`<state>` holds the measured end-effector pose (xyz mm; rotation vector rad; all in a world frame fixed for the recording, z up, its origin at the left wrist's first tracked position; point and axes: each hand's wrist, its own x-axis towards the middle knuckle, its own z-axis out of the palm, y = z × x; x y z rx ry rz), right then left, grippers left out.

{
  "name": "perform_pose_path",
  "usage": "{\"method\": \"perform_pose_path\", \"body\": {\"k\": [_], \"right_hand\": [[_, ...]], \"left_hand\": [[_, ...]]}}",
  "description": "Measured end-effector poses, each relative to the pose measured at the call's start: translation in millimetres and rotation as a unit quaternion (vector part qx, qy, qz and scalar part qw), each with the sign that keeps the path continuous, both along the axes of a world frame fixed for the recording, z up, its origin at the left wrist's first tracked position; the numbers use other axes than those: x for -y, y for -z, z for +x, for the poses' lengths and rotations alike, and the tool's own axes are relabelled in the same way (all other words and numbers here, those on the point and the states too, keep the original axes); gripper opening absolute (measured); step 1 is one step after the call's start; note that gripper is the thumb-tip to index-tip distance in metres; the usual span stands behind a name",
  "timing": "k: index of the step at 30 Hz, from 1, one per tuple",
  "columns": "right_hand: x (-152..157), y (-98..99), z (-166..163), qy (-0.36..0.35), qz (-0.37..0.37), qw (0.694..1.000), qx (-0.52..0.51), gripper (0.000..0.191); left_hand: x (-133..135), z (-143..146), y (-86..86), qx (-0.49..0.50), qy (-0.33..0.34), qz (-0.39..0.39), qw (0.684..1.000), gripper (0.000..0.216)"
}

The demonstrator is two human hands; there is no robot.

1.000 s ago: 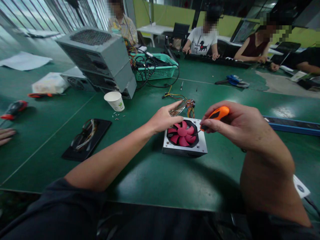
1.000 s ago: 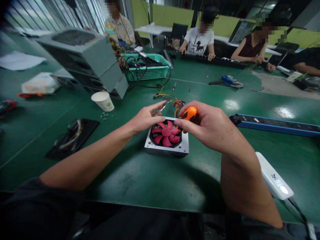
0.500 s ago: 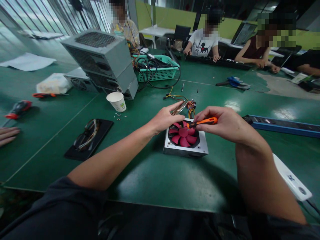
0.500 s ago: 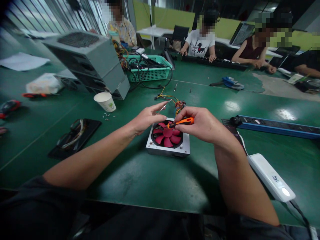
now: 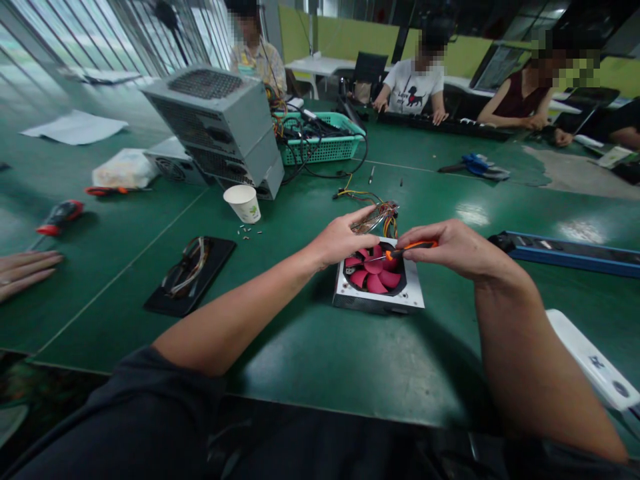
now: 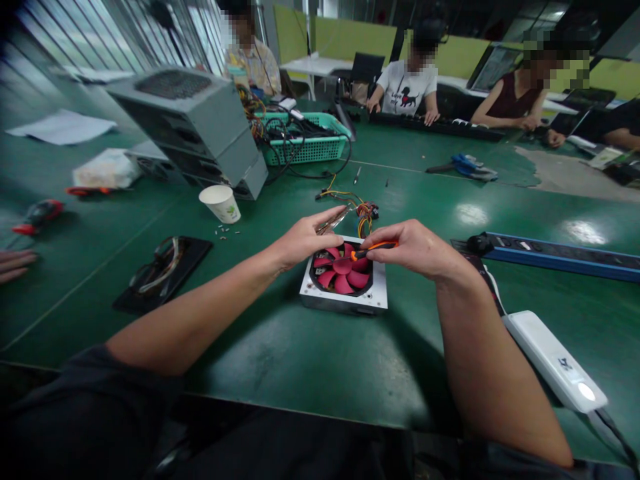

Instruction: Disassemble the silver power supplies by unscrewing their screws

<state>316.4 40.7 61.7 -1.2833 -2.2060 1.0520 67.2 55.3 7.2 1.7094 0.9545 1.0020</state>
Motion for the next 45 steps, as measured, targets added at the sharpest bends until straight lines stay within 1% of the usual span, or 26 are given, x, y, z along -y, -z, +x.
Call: {"method": "perform_pose_path", "body": {"k": [3,6,11,15,18,24,28,30,37,45], "right_hand": [[-0.5,-0.2,-1.7,0.006,-0.008,1.000,0.005,0.023],[1.3,2.6,-4.7,0.002,-0.021,1.000,-0.006,0.022],[15.4,13.5,-5.5,0.011,-0.038,0.999,-0.020,0.029],[29.3,23.3,-6.0,0.017,0.003,1.000,-0.012,0.030],[35.8,29.2,-7.3,0.029,0.023,0.999,-0.005,0.030],[41.7,35.8,-7.5,0.021,0.049,0.998,-0.029,0.025],[43.7,38.6,-7.1,0.014,0.067,0.997,-0.036,0.023],[44.2,39.4,-7.6,0.016,0.069,0.997,-0.038,0.023],[45.6,39.9,-10.7,0.021,0.079,0.996,-0.037,0.022],[45.9,44.5,-10.7,0.031,0.094,0.994,-0.044,0.023]], "left_hand": [[0.5,0.9,0.0,-0.005,-0.005,-0.001,1.000,0.081],[-0.1,1.5,2.0,-0.013,-0.010,0.015,1.000,0.082],[0.8,1.8,2.8,-0.042,-0.021,0.038,0.998,0.081],[2.8,2.5,2.0,-0.064,-0.026,0.051,0.996,0.084],[2.9,3.4,5.2,-0.074,-0.030,0.069,0.994,0.088],[1.5,4.6,15.3,-0.037,-0.054,0.087,0.994,0.087],[5.0,5.9,16.7,-0.073,-0.054,0.100,0.991,0.099],[7.1,7.3,18.0,-0.087,-0.064,0.098,0.989,0.100],[10.9,12.3,24.3,-0.086,-0.106,0.134,0.982,0.086],[16.3,13.1,18.9,-0.089,-0.108,0.130,0.982,0.081]]}}
